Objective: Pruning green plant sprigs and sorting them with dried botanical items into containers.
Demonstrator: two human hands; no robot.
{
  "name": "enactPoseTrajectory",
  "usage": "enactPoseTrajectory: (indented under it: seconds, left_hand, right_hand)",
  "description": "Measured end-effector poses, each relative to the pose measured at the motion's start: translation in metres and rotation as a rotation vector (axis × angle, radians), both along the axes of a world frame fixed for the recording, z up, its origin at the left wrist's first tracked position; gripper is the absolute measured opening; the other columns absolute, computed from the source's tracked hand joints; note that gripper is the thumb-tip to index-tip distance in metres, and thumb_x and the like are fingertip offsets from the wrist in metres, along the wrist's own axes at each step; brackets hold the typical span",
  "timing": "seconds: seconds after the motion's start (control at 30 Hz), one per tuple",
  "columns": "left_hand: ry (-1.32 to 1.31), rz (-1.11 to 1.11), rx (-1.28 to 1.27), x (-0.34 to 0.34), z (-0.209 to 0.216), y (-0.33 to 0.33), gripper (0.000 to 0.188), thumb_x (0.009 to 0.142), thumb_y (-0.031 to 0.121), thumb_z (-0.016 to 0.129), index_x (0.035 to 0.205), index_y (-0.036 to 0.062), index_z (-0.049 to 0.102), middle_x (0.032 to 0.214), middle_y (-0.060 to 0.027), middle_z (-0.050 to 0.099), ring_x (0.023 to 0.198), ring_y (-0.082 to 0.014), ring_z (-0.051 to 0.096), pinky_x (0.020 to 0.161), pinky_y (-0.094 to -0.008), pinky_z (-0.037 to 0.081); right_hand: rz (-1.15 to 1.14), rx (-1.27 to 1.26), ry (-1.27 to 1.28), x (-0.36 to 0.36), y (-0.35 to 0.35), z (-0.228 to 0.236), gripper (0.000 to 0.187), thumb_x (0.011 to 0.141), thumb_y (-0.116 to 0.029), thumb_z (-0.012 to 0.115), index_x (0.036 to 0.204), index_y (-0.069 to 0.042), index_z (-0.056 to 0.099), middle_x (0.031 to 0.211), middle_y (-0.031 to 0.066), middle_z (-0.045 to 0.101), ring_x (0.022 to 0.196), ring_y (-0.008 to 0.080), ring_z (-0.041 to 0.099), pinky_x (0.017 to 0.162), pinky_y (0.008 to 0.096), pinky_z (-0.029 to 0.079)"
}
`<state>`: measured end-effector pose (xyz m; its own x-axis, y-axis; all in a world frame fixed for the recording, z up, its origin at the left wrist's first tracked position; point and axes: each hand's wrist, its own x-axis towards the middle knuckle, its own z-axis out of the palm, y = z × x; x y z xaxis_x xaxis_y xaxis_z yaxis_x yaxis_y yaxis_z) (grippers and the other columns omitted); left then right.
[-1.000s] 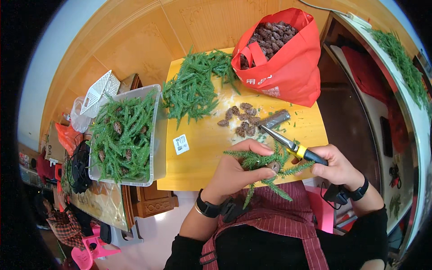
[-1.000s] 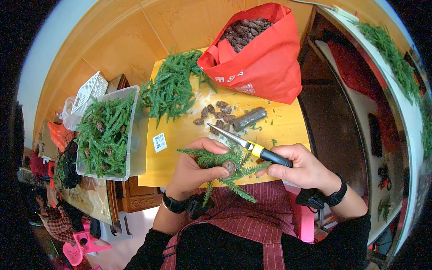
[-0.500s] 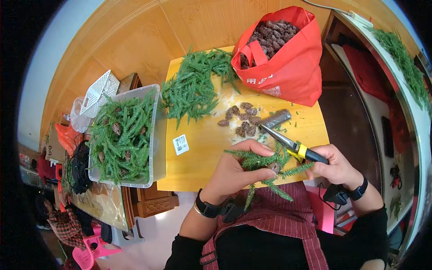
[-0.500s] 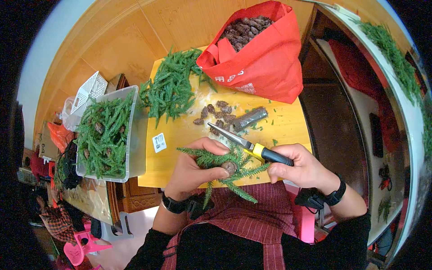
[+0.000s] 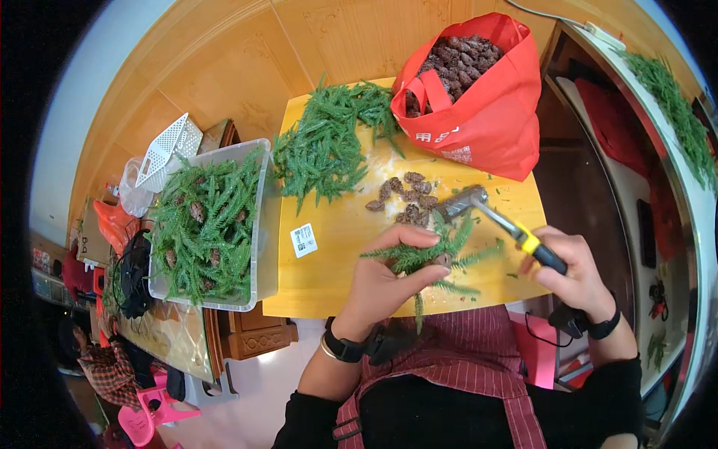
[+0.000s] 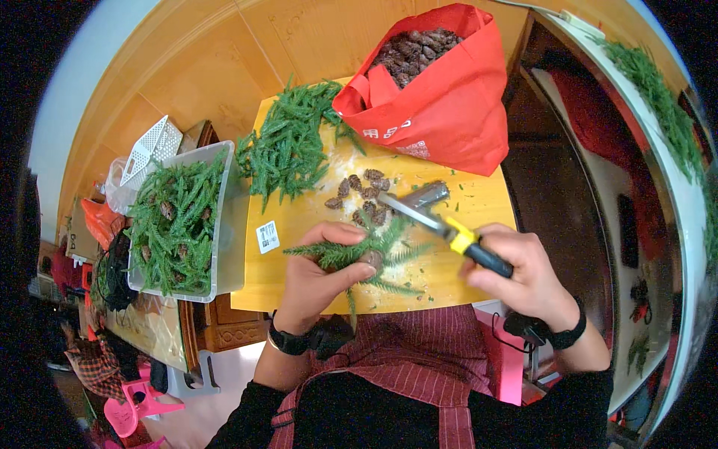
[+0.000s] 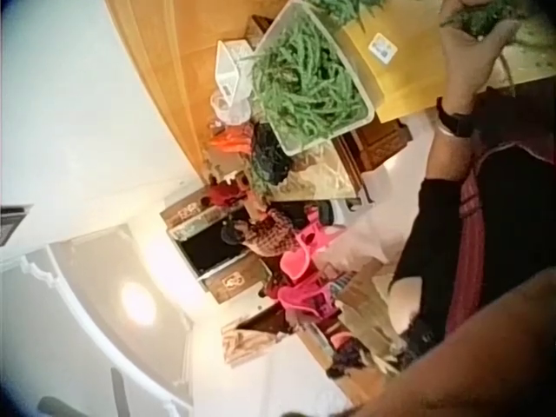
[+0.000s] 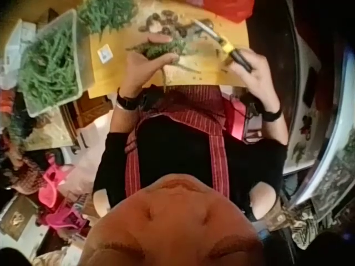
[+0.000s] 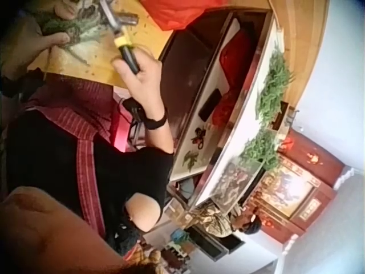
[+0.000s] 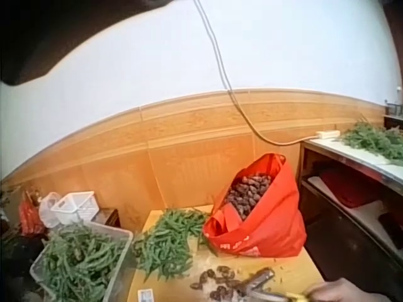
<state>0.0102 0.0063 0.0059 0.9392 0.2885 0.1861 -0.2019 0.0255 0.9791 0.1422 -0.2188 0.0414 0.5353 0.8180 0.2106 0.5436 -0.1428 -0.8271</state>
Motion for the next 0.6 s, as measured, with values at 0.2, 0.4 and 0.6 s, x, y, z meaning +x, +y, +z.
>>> enactPoseTrajectory:
  seconds: [0.2,0.4,0.6]
  left_hand:
    - [-0.219,0.160,0.269,0.004,-0.004,0.001,0.031,0.063,-0.006,0.072,0.089,0.0010,0.056,0.098,-0.0114,0.057,0.092,-0.0185,0.054,0.081,-0.0287,0.044]
    - [-0.265,0.156,0.315,0.001,-0.002,0.001,0.031,0.063,-0.006,0.072,0.088,0.0012,0.056,0.096,-0.0117,0.057,0.091,-0.0185,0.054,0.080,-0.0284,0.044]
    - [-0.219,0.114,0.221,0.000,0.001,0.000,0.034,0.063,-0.006,0.072,0.092,0.0021,0.054,0.096,-0.0092,0.055,0.091,-0.0165,0.053,0.080,-0.0278,0.044]
  right_hand:
    - [0.077,-0.215,-0.034,-0.008,-0.008,0.014,0.031,0.074,-0.034,0.064,0.066,-0.005,0.060,0.064,0.0056,0.058,0.071,0.0223,0.057,0.064,0.0308,0.044]
    - [0.048,-0.220,-0.011,-0.009,-0.004,0.015,0.030,0.075,-0.032,0.063,0.068,-0.003,0.061,0.063,0.0061,0.055,0.065,0.0211,0.055,0.059,0.0303,0.042]
    - [0.089,-0.189,0.004,-0.009,-0.004,0.013,0.030,0.075,-0.031,0.064,0.069,-0.002,0.061,0.063,0.0063,0.055,0.065,0.0210,0.055,0.059,0.0300,0.042]
